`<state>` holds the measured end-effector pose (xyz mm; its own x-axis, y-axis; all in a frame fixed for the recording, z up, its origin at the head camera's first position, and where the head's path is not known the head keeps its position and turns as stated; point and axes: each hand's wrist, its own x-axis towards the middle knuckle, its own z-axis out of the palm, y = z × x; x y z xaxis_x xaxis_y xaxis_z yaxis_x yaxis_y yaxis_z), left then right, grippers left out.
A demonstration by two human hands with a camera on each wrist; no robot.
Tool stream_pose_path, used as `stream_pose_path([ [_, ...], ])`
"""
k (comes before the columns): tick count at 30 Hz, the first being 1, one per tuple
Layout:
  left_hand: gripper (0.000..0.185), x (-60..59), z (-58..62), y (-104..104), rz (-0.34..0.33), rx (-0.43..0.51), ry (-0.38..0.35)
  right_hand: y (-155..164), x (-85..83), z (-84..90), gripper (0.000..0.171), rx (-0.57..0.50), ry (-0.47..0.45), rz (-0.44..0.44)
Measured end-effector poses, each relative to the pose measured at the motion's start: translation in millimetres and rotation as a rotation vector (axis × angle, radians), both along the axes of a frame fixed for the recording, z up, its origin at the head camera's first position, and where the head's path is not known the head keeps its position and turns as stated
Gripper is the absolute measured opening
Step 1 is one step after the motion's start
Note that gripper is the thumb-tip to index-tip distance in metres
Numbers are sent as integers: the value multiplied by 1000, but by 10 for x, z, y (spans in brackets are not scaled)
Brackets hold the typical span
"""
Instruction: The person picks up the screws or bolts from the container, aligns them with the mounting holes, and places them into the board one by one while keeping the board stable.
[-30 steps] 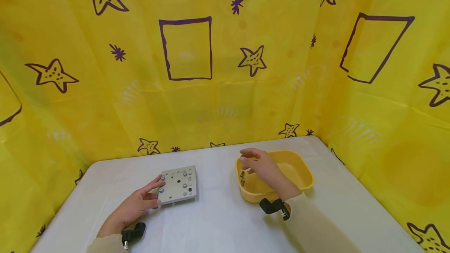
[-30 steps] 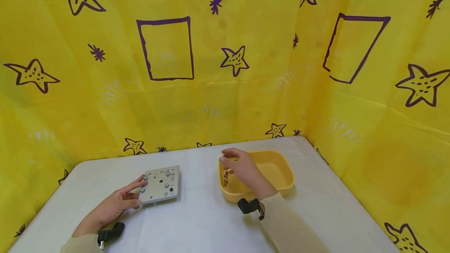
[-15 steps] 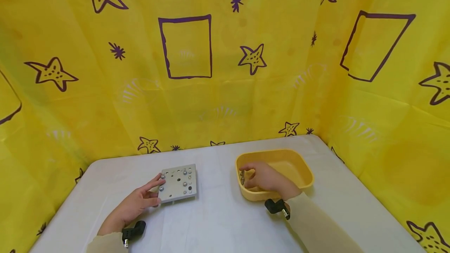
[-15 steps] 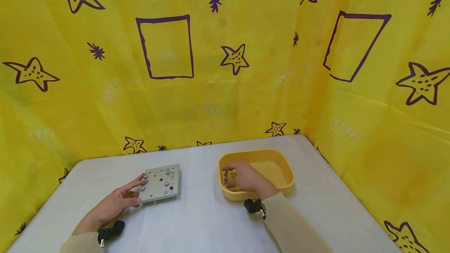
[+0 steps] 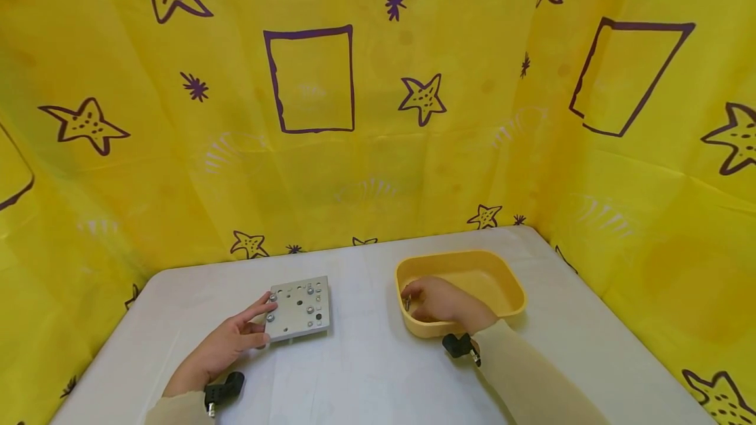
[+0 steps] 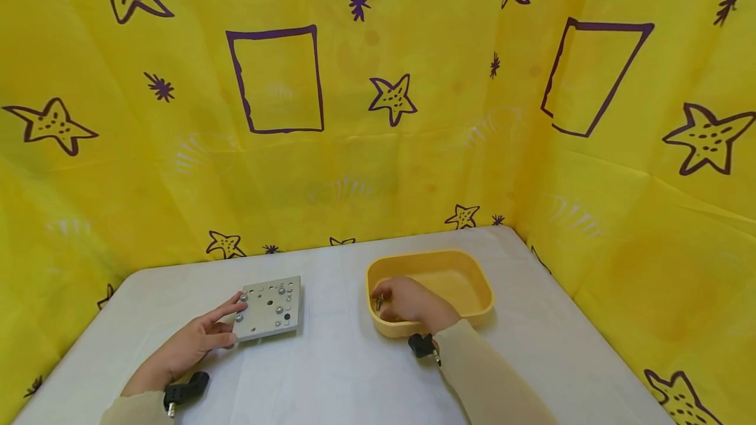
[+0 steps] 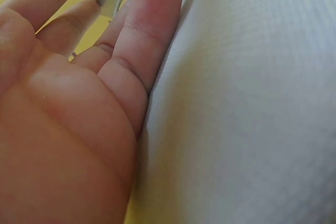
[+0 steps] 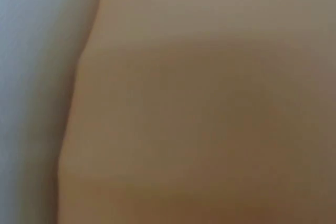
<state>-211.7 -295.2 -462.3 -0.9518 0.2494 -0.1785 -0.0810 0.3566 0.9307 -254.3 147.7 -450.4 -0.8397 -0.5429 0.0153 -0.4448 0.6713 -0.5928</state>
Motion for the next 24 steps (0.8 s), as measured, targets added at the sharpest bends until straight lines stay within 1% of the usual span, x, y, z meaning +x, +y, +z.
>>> stream_pose_path([
  [3,72,-1,0,0,9,-10,3,-13,-23,-14,30,65,81,31],
  [5,72,-3,-3,-2,9,-5,2,-20,-29,-16,28,88,97,34],
  [9,73,-10,-8,-11,-6,15,3,-37,-27,-16,26,105,74,4],
  [16,75,-8,-3,-18,-22,44,-7,-56,-7,8,18,89,16,-44],
  [20,75,5,9,-4,-14,39,-4,-54,-3,13,16,109,14,-65],
  [24,74,10,19,9,-8,29,0,-51,-2,10,17,117,24,-67],
])
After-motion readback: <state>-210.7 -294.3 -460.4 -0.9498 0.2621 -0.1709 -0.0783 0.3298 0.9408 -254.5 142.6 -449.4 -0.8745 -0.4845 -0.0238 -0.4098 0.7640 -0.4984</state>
